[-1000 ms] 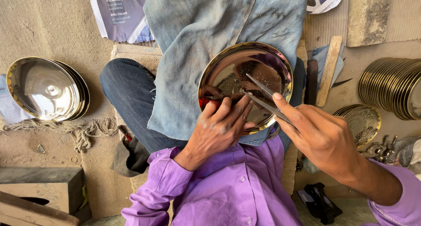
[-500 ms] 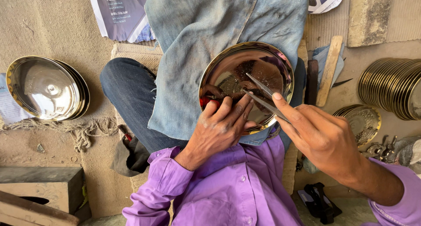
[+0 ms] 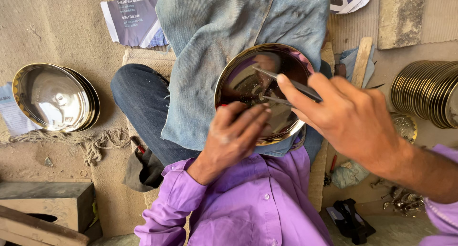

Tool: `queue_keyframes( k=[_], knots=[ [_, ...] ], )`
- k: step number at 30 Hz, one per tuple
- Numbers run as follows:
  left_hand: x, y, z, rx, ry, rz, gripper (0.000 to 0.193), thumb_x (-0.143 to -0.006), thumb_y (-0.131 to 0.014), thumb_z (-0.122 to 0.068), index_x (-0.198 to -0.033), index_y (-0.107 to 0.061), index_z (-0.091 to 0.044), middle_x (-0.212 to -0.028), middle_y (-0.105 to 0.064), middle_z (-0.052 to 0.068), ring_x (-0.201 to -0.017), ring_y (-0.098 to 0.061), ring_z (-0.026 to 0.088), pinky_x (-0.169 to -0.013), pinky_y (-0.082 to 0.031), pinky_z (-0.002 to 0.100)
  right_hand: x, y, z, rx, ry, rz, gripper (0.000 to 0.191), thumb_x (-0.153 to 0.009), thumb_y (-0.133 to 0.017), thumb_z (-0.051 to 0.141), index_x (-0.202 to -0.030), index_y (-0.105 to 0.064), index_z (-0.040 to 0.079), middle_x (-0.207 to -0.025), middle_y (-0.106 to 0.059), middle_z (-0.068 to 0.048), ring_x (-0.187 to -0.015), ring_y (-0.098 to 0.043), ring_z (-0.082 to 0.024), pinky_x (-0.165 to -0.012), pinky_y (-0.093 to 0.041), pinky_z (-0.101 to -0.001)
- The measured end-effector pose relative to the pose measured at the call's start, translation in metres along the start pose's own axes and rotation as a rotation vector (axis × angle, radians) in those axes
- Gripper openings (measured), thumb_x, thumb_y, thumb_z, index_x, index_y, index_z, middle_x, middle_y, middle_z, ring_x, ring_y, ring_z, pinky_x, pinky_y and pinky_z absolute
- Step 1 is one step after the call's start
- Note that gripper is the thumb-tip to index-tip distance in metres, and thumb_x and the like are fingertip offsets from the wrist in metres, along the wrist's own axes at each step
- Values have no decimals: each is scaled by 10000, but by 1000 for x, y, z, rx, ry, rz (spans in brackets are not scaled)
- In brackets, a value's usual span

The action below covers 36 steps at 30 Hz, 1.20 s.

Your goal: The person sits on the ground with a brass plate on their lap and engraves decorative patterns into it using a chisel, striking it with a small mallet. They periodically rotate the plate, set finished plates aside, and pick up new plates to continue engraving.

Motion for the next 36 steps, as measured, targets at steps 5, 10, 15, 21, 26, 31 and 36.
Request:
queue_keyframes(
  k=[5, 10, 15, 21, 26, 31, 36],
  knots=[
    [-12, 27, 28, -125, 312, -196, 311, -959, -721, -23, -1266, -672, -26, -1052, -664, 100, -944, -575, 272, -870, -482, 398, -36, 9, -2, 560, 317, -16, 462, -911, -682, 208, -1364, -719, 295, -814, -542, 78, -634, -489, -77, -447, -377, -192],
    [-34, 26, 48, -122, 351, -40, 290, -936, -730, -118, -1210, -662, -51, -899, -641, 68, -848, -578, 277, -716, -486, 411, -62, 10, 10, 529, 494, -49, 387, -918, -670, 202, -1295, -752, 233, -756, -510, 61, -638, -487, -85, -453, -397, -192],
    [-31, 7, 55, -125, 355, -40, 378, -882, -741, -147, -1222, -635, -21, -889, -640, 54, -828, -612, 246, -612, -494, 408, -68, 5, 7, 541, 504, -38, 404, -899, -665, 218, -1296, -733, 221, -786, -511, 53, -643, -490, -83, -455, -418, -191],
    [-2, 2, 32, -116, 518, -94, 234, -914, -662, -57, -1142, -629, -12, -817, -630, 101, -723, -603, 268, -544, -438, 436, -50, 1, -6, 597, 244, 206, 703, -846, -673, 477, -1500, -620, 226, -811, -505, 33, -496, -419, -51, -323, -343, -187],
    [18, 20, -2, -42, 666, 10, 201, -1032, -610, -183, -873, -549, -78, -666, -573, 113, -622, -601, 303, -517, -447, 476, -28, -3, -9, 529, 77, 183, 874, -733, -689, 701, -1448, -646, 200, -850, -521, 19, -508, -448, -66, -354, -371, -206],
    [-18, 25, 45, -52, 515, 120, 240, -1068, -567, -262, -950, -573, -53, -770, -634, 147, -698, -632, 347, -545, -460, 503, -29, -8, -10, 506, 141, 163, 808, -772, -671, 630, -1442, -675, 179, -787, -525, 8, -466, -441, -51, -317, -366, -186],
    [-69, 3, 79, -70, 251, 145, 71, -949, -600, -109, -997, -569, -68, -898, -684, 112, -881, -689, 345, -643, -513, 490, -43, -3, -5, 612, 256, 120, 509, -914, -686, 205, -1422, -664, 234, -788, -511, 44, -551, -449, -57, -362, -375, -193]
  ],
)
Point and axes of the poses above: each hand's wrist, its own x-axis away from the middle knuckle, its own y-axis out of the back of the hand, z = x × y, the point moved 2 cm from there along -x, towards the middle knuckle
